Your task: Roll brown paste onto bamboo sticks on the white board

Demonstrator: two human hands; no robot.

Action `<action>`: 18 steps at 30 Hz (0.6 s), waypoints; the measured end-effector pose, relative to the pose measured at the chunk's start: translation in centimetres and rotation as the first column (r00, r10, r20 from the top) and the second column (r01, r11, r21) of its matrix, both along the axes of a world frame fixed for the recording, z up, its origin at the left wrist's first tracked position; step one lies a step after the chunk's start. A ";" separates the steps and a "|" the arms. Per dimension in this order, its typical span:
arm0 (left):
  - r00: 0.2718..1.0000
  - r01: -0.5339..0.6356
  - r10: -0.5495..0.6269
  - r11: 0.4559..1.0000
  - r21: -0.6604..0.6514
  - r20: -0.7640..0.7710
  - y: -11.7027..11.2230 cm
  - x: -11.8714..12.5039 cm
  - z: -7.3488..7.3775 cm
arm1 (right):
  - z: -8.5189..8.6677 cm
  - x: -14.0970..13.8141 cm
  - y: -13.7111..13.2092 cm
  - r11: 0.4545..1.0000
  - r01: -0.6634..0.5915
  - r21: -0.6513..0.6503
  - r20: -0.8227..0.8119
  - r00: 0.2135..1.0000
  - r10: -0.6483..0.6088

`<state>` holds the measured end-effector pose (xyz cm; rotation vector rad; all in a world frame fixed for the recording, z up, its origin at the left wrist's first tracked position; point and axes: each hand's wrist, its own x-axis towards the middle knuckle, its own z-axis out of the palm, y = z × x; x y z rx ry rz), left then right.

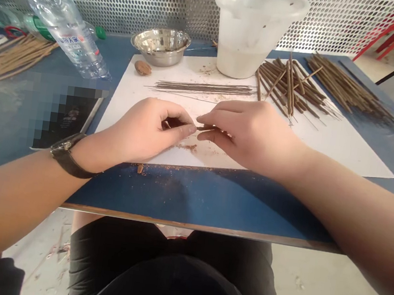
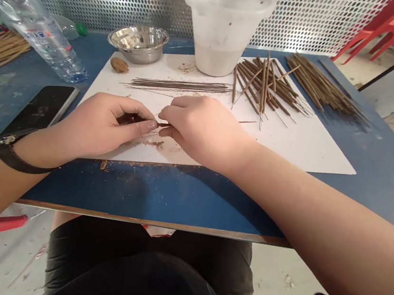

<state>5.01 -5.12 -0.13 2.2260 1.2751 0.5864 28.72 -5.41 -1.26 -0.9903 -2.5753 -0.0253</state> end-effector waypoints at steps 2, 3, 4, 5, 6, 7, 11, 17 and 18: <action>1.000 0.006 -0.006 1.000 -0.020 0.012 0.1 -0.1 0.0 | -0.1 -0.1 0.0 1.000 -0.016 0.011 -0.019 1.000 0.016; 1.000 0.010 -0.009 1.000 -0.029 0.018 0.2 -0.1 -0.1 | -0.1 -0.1 -0.1 1.000 -0.026 0.014 -0.026 0.999 0.026; 1.000 0.015 -0.014 0.999 -0.039 0.022 0.2 -0.1 -0.1 | -0.1 -0.1 -0.1 0.999 -0.032 0.013 -0.030 0.999 0.032; 0.999 0.020 -0.019 0.999 -0.046 0.025 0.2 -0.2 0.0 | -0.1 -0.2 -0.1 0.999 -0.035 0.012 -0.032 0.999 0.036; 0.999 0.027 -0.026 0.998 -0.048 0.028 0.2 -0.2 0.0 | -0.1 -0.2 -0.1 0.999 -0.035 0.008 -0.033 0.999 0.035; 0.999 0.034 -0.033 0.998 -0.044 0.031 0.2 -0.2 0.0 | -0.1 -0.3 -0.2 1.000 -0.031 0.002 -0.033 0.999 0.031; 0.997 0.065 -0.065 0.998 0.020 0.032 0.0 -0.2 0.0 | -0.2 -0.3 0.0 1.000 -0.008 -0.029 -0.027 1.000 0.007; 0.999 0.053 -0.054 0.997 0.062 0.009 0.2 -0.4 -0.2 | -0.2 0.1 0.3 0.999 0.020 -0.025 -0.027 0.999 -0.021; 0.999 0.043 -0.043 0.997 0.057 0.005 0.3 -0.4 -0.2 | -0.1 0.2 0.3 0.999 0.020 -0.033 -0.016 1.000 -0.020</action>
